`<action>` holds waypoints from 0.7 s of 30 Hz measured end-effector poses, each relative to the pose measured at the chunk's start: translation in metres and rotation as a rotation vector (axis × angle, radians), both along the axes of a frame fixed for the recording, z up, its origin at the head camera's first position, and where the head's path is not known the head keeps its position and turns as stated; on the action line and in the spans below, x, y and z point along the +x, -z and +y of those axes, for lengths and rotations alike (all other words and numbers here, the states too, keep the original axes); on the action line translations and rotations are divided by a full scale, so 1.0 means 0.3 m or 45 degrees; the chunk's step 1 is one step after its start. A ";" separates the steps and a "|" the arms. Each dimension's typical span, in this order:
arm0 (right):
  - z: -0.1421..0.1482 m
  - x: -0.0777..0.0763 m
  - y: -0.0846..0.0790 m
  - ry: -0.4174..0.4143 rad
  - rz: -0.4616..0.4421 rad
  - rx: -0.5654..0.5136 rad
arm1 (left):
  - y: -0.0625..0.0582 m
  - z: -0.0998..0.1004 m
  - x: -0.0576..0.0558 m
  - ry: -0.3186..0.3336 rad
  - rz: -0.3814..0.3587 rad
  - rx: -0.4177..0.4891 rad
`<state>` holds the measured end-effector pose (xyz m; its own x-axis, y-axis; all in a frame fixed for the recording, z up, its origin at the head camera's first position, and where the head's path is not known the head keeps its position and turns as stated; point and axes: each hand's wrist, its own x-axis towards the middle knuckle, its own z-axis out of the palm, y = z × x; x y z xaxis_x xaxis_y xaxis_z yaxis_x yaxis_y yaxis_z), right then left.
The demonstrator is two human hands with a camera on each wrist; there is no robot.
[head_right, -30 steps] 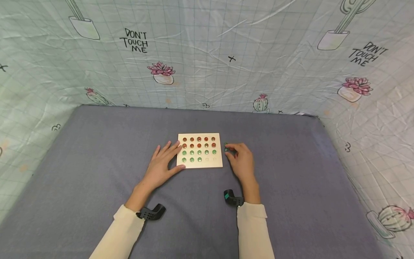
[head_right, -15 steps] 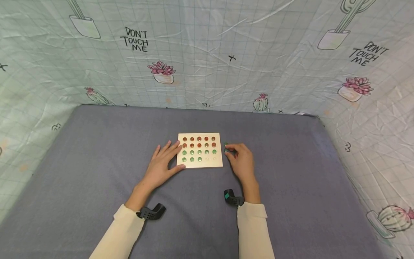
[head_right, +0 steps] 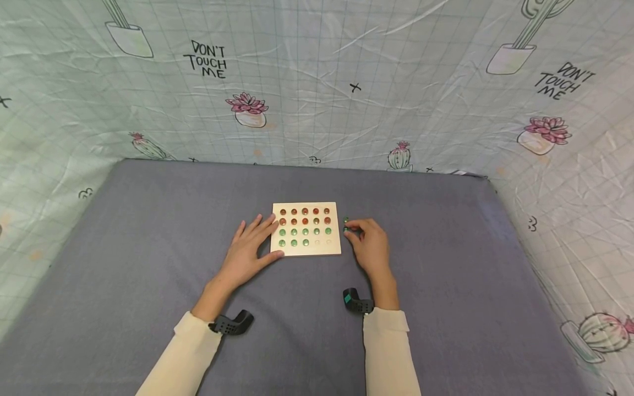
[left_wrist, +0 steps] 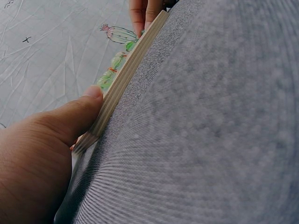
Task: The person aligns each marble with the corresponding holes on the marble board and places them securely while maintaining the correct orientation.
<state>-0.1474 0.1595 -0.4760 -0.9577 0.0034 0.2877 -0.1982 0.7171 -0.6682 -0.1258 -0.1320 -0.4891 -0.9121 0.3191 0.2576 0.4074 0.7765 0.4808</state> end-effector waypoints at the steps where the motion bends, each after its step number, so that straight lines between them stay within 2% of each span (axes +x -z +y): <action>1: -0.001 0.000 -0.001 0.000 0.001 0.002 | 0.000 0.000 0.000 -0.001 -0.001 -0.002; 14: -0.026 0.008 -0.042 -0.053 -0.051 -0.078 | -0.008 0.000 -0.001 0.005 -0.011 -0.006; 21: -0.047 0.010 -0.058 -0.166 -0.064 -0.080 | -0.008 -0.002 -0.003 0.005 -0.020 -0.003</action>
